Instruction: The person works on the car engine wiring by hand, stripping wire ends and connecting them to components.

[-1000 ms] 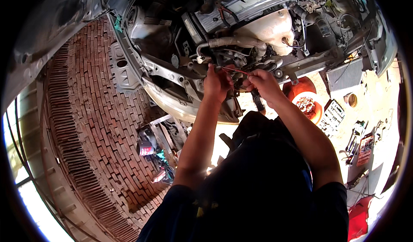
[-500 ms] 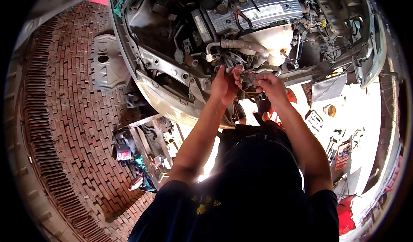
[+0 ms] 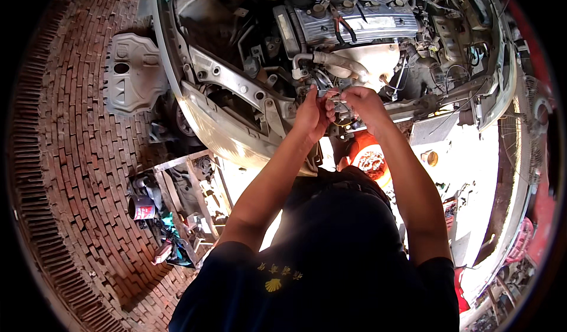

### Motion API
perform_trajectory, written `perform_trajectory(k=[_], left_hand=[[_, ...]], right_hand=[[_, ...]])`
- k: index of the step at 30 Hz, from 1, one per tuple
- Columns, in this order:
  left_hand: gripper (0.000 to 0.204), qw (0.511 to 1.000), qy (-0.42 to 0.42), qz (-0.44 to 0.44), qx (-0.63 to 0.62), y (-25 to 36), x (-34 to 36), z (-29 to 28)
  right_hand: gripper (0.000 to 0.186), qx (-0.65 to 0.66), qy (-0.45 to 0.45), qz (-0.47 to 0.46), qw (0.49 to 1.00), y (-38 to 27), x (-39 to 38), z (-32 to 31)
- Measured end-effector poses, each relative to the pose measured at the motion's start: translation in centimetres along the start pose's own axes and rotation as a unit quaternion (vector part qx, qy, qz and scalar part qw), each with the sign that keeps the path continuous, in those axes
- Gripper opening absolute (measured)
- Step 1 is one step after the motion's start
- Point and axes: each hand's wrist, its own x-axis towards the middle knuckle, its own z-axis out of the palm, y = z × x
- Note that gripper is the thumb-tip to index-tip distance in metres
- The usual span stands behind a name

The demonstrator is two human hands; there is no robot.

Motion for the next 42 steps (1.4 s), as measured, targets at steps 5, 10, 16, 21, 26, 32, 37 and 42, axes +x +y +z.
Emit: perform_trajectory(k=[5, 10, 16, 21, 26, 32, 37, 42], left_hand=[[0.060, 0.999, 0.044, 0.011, 0.014, -0.2, 0.1, 0.2], [0.059, 0.995, 0.067, 0.021, 0.064, -0.2, 0.3, 0.3], [0.060, 0.989, 0.123, 0.057, 0.067, -0.3, 0.5, 0.6], [0.065, 0.987, 0.119, 0.061, 0.090, 0.4, -0.1, 1.7], [0.067, 0.992, 0.097, 0.029, 0.073, 0.7, -0.2, 1.7], [0.064, 0.996, 0.054, -0.006, 0.067, 0.6, -0.6, 1.4], [0.062, 0.998, 0.040, -0.008, 0.056, 0.4, -0.6, 1.1], [0.062, 0.998, 0.040, -0.015, 0.048, 0.3, -0.7, 1.3]], right_hand=[[0.020, -0.011, 0.045, 0.001, 0.999, -0.4, 0.6, 0.0], [0.019, -0.020, 0.057, -0.006, 0.998, -0.1, 0.9, -0.1], [0.016, -0.027, 0.057, -0.015, 0.998, -1.3, 0.8, 0.4], [0.020, -0.050, 0.044, -0.008, 0.998, -2.1, 0.6, 0.3], [0.019, -0.026, -0.022, 0.010, 0.999, -2.4, 0.2, -0.6], [0.020, -0.003, -0.062, 0.028, 0.998, -1.7, 0.0, -1.3], [0.026, -0.013, -0.063, 0.007, 0.998, -1.2, -0.4, -1.4], [0.030, -0.030, -0.083, 0.016, 0.996, -0.7, -1.0, -2.3]])
